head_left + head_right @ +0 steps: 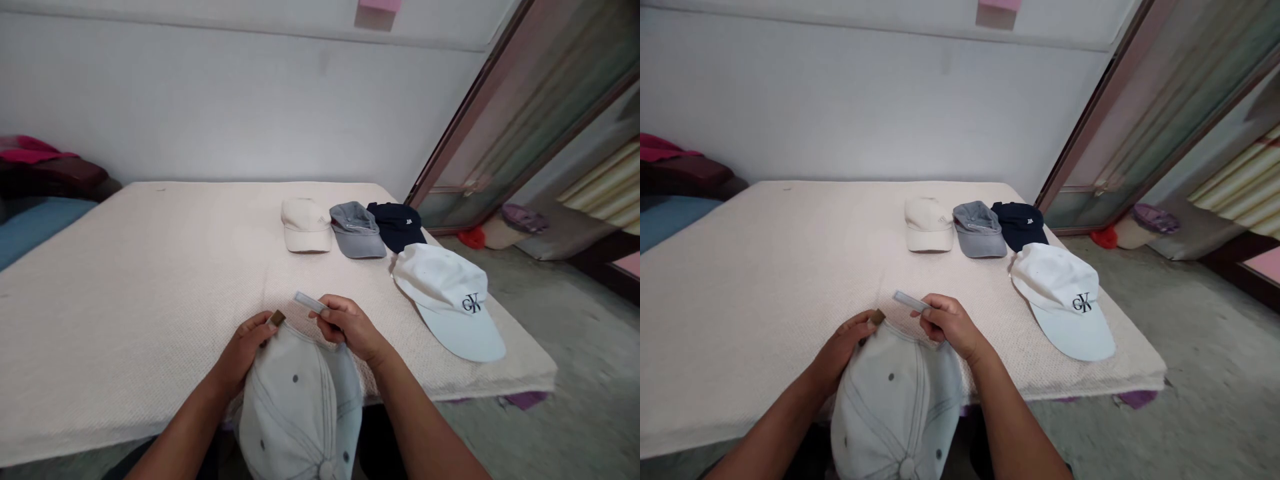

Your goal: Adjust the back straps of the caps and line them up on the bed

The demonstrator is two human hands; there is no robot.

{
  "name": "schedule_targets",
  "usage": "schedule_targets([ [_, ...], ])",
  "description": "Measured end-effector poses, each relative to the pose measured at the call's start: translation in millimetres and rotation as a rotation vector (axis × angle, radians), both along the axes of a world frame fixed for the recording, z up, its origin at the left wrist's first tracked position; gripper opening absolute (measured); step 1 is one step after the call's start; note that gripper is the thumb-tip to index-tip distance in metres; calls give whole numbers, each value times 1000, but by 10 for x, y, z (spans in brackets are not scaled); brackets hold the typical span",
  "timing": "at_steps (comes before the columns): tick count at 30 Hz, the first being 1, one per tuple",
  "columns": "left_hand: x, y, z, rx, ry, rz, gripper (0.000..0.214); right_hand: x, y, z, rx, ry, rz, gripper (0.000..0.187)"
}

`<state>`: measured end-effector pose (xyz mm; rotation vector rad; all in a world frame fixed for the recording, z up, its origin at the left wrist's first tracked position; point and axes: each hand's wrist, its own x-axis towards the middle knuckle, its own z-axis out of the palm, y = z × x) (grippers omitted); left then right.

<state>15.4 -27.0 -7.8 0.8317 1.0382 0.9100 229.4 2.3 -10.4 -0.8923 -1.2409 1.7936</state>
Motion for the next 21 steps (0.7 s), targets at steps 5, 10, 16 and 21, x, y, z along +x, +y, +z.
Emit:
schedule_targets([
  [5,13,-11,33,17,-23,3,23,-36,-6,27,2,-40,55,29],
  [10,26,-20,54,-19,-51,-3,22,-23,-20,0,-20,-104,131,27],
  [16,29,-35,41,-38,-75,-95,19,-14,-11,-45,59,-175,168,23],
  [21,39,-39,-3,-29,-33,-171,22,-40,-13,-81,143,-222,160,20],
])
